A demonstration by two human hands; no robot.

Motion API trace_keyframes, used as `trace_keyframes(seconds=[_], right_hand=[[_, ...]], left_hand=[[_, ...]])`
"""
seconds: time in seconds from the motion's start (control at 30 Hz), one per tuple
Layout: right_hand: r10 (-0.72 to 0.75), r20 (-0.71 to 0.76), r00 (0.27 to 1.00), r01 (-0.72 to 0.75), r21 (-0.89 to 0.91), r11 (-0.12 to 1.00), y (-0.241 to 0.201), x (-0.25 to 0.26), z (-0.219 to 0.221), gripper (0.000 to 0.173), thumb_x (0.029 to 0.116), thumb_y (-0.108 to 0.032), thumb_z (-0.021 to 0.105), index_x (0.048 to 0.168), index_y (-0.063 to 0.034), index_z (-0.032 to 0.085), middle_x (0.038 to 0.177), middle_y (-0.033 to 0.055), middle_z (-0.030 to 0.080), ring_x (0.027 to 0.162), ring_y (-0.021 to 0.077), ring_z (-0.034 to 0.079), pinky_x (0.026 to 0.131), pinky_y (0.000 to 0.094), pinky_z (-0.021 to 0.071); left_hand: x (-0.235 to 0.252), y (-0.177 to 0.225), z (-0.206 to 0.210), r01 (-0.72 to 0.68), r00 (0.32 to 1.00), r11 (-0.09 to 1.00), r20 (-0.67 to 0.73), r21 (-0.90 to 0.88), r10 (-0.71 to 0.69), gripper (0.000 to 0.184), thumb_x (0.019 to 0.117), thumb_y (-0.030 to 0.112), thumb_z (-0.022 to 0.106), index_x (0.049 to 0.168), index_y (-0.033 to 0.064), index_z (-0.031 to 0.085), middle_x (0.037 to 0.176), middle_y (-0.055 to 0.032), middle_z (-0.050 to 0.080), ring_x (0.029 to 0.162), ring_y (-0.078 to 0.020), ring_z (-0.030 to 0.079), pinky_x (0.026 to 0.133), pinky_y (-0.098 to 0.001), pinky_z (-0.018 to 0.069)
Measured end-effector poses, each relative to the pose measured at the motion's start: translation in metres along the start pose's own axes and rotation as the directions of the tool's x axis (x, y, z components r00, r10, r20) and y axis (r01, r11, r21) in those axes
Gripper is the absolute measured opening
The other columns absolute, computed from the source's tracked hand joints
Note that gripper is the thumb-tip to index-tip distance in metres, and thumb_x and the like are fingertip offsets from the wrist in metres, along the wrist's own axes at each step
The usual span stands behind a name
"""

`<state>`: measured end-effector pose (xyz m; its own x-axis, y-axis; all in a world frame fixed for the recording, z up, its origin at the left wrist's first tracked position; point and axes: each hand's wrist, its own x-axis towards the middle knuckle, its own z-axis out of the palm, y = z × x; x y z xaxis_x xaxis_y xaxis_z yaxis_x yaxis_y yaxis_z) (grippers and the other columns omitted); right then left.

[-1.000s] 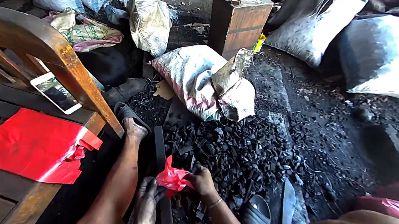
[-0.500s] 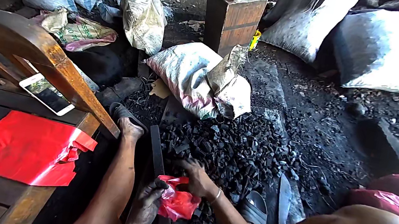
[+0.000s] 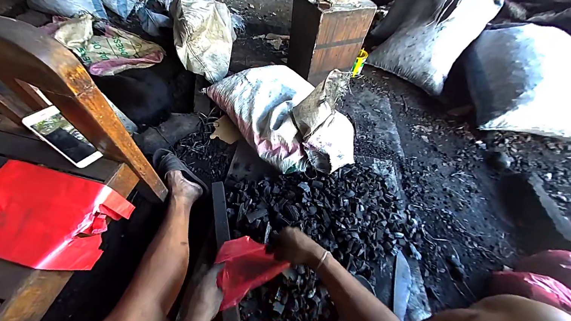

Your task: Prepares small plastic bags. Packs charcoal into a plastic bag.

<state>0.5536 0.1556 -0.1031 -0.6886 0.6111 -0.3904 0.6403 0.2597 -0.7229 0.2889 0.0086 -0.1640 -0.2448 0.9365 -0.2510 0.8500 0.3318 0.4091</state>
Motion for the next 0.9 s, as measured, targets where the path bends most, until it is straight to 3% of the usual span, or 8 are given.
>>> trace_keyframes(seconds=[0.1, 0.17, 0.27, 0.43, 0.6, 0.67, 0.8, 0.9], right_hand=[[0.194, -0.187, 0.963, -0.234, -0.222, 0.947, 0.001, 0.013, -0.019, 0.02, 0.0908, -0.027, 0.065, 0.105, -0.0229, 0.079, 0.106, 0.0068, 0.076, 0.103, 0.0289, 0.071, 0.09, 0.0604, 0.0564], [0.211, -0.148, 0.966, -0.239, -0.209, 0.948, 0.002, 0.02, -0.032, 0.023, 0.0888, -0.033, 0.071, 0.106, -0.0196, 0.079, 0.107, 0.0092, 0.076, 0.104, 0.0311, 0.071, 0.092, 0.0629, 0.0551], [0.248, -0.281, 0.927, -0.302, -0.172, 0.938, 0.008, 0.029, -0.055, 0.034, 0.0921, -0.045, 0.065, 0.112, -0.0183, 0.075, 0.114, 0.0097, 0.073, 0.109, 0.0311, 0.069, 0.093, 0.0627, 0.0546], [0.196, -0.259, 0.946, -0.266, -0.272, 0.925, 0.005, 0.083, -0.043, 0.032, 0.1006, -0.036, 0.054, 0.125, -0.0223, 0.071, 0.127, 0.0094, 0.07, 0.121, 0.0315, 0.066, 0.099, 0.0624, 0.0524], [0.102, -0.188, 0.977, -0.177, -0.444, 0.878, 0.018, 0.128, -0.003, 0.052, 0.0831, -0.016, 0.074, 0.134, -0.0241, 0.067, 0.149, 0.0092, 0.056, 0.142, 0.0422, 0.043, 0.107, 0.0704, 0.0417], [0.058, -0.204, 0.977, -0.151, -0.477, 0.866, 0.028, 0.134, 0.002, 0.047, 0.0815, -0.021, 0.077, 0.128, -0.0214, 0.07, 0.143, 0.0092, 0.061, 0.139, 0.0411, 0.047, 0.108, 0.0687, 0.0417], [0.083, -0.278, 0.957, -0.149, -0.227, 0.962, 0.039, 0.126, -0.016, 0.037, 0.0924, -0.044, 0.067, 0.121, -0.0218, 0.073, 0.127, 0.0049, 0.07, 0.123, 0.0254, 0.063, 0.107, 0.0554, 0.0503], [0.048, -0.231, 0.972, -0.01, 0.165, 0.986, 0.02, 0.101, -0.035, 0.034, 0.0984, -0.037, 0.063, 0.122, -0.0157, 0.074, 0.111, 0.0061, 0.076, 0.1, 0.0197, 0.073, 0.094, 0.0474, 0.0594]], left_hand=[[-0.01, 0.023, -0.001, -0.023, 0.989, 0.999, 0.144, 0.037, 0.018, 0.065, 0.0746, 0.01, 0.072, 0.132, 0.0422, 0.068, 0.128, -0.0069, 0.066, 0.117, -0.0269, 0.064, 0.095, -0.0536, 0.0554], [-0.015, 0.029, -0.007, 0.006, 0.987, 0.998, 0.16, 0.063, -0.016, 0.07, 0.0725, 0.011, 0.073, 0.134, 0.0421, 0.065, 0.132, -0.0082, 0.063, 0.116, -0.0289, 0.064, 0.091, -0.0551, 0.0568], [-0.017, 0.009, -0.01, 0.045, 0.995, 0.998, 0.086, 0.048, -0.049, 0.074, 0.0708, 0.009, 0.077, 0.135, 0.0428, 0.064, 0.139, -0.0122, 0.058, 0.115, -0.0339, 0.064, 0.086, -0.0593, 0.0578], [-0.014, 0.002, -0.025, -0.007, 0.998, 0.998, 0.067, -0.067, 0.012, 0.054, 0.0824, 0.002, 0.068, 0.13, 0.0283, 0.07, 0.138, -0.0173, 0.059, 0.123, -0.0345, 0.06, 0.099, -0.0543, 0.0525], [-0.015, -0.004, -0.006, -0.078, 0.993, 0.991, 0.076, -0.109, 0.087, 0.049, 0.0855, 0.01, 0.064, 0.125, 0.0387, 0.07, 0.135, -0.0029, 0.061, 0.119, -0.0192, 0.062, 0.097, -0.0449, 0.0566], [-0.02, 0.001, -0.01, -0.056, 0.992, 0.988, 0.101, -0.146, 0.071, 0.047, 0.0878, 0.011, 0.062, 0.125, 0.0373, 0.07, 0.131, -0.0024, 0.062, 0.118, -0.0176, 0.062, 0.098, -0.0436, 0.0556], [-0.015, -0.001, -0.011, 0.005, 0.994, 0.981, 0.106, -0.192, 0.015, 0.053, 0.0808, 0.016, 0.071, 0.13, 0.0349, 0.067, 0.132, -0.0037, 0.062, 0.118, -0.02, 0.062, 0.097, -0.0459, 0.056], [-0.012, 0.001, -0.016, 0.069, 0.992, 0.979, 0.119, -0.191, -0.047, 0.081, 0.0718, 0.022, 0.082, 0.148, 0.0266, 0.053, 0.142, -0.0143, 0.055, 0.127, -0.0305, 0.057, 0.103, -0.0519, 0.0523]])
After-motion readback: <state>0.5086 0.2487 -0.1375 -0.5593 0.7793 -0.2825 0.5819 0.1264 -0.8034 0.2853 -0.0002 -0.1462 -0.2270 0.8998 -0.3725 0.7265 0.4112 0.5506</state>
